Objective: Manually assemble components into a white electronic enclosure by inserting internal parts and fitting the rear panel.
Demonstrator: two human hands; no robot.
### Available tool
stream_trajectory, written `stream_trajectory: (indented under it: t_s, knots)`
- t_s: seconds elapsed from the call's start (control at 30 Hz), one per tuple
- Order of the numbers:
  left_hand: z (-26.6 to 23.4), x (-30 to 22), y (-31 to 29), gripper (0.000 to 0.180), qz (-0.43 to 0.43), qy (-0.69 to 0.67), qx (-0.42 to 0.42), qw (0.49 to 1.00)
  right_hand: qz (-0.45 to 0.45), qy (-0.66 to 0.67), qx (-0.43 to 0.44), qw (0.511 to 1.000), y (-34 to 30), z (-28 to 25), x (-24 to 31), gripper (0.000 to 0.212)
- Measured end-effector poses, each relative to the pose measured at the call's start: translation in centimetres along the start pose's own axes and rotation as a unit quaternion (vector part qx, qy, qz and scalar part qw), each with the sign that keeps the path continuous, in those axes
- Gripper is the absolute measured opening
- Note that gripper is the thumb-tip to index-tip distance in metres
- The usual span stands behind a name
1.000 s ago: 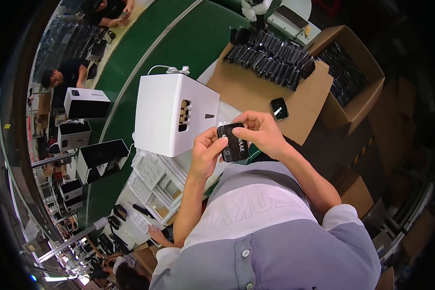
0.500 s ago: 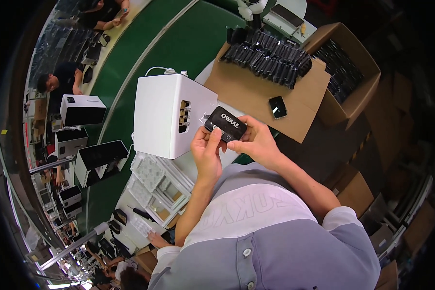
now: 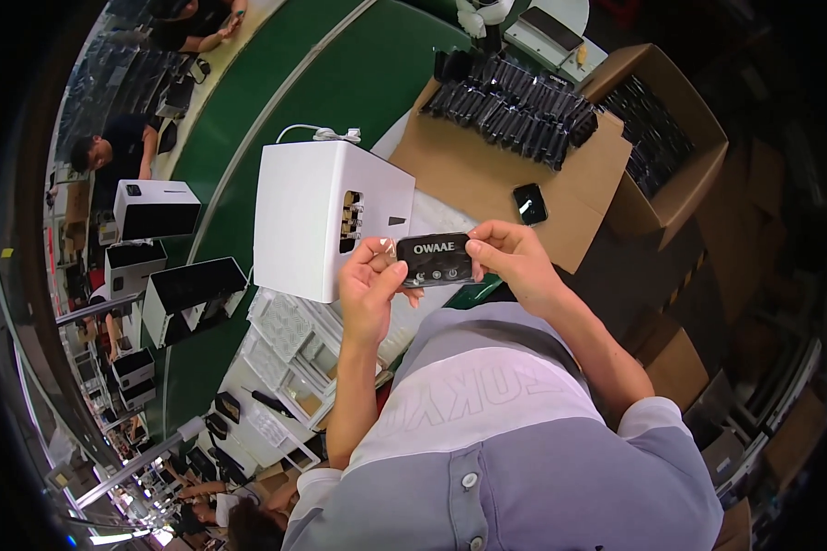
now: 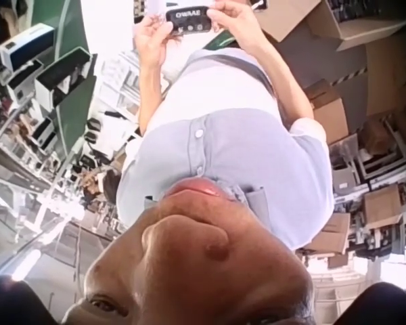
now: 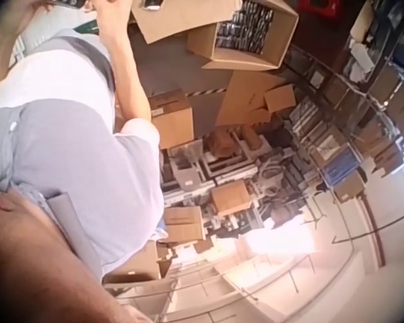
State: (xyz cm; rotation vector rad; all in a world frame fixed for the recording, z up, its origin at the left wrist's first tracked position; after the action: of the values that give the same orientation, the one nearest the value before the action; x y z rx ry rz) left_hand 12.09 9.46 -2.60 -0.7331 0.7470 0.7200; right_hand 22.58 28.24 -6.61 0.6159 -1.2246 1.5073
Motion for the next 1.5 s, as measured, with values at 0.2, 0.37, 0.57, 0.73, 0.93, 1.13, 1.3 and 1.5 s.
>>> stream_trajectory:
  t_s: [0.2,0.37,0.57,0.73,0.93,1.13,1.3,1.5]
  knots:
    - [-0.8,0.2,-0.8,0.019,0.008,0.027,0.032,0.999,-0.021,0.012,-0.078,0.997,-0.2,1.0,0.3,0.013]
    - [-1.1,-0.3,-0.9,0.016,0.028,0.069,0.027,0.997,-0.03,0.005,-0.093,0.995,-0.2,1.1,0.4,0.011]
    - [-1.0,-0.2,-1.1,0.013,0.054,0.097,0.047,0.993,0.001,0.032,-0.087,0.996,-0.6,0.7,0.2,0.01]
    - [-1.3,-0.6,-0.7,0.012,0.053,0.107,0.053,0.991,-0.039,-0.006,-0.098,0.994,-0.6,0.8,0.4,0.01]
    - [-0.6,-0.3,-0.7,0.013,0.033,0.082,0.025,0.996,-0.285,-0.102,-0.179,0.936,-1.4,1.1,0.1,0.008]
    - [-1.5,0.6,-0.5,0.016,-0.006,0.003,0.047,0.999,-0.338,-0.147,-0.166,0.915,-1.8,0.4,0.0,0.013]
    - [-1.7,1.1,-0.1,0.013,-0.022,-0.03,0.062,0.997,-0.315,-0.157,-0.114,0.929,-1.8,-0.8,0.5,0.012]
    - [-2.8,1.1,0.3,0.014,-0.022,-0.068,0.062,0.996,-0.352,-0.309,-0.11,0.876,-2.1,-1.0,2.8,0.012]
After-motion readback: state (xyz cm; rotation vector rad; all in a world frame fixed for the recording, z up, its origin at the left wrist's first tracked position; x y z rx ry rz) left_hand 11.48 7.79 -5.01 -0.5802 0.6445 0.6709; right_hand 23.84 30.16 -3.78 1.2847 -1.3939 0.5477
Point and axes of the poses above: each hand's wrist, its own y-axis towards the middle knuckle, its own z-axis out of the palm, x = y × z, the point moved 3 cm from there along y, towards the middle knuckle, and after that the axes turned 15 degrees about -y, right-handed, at the moved point
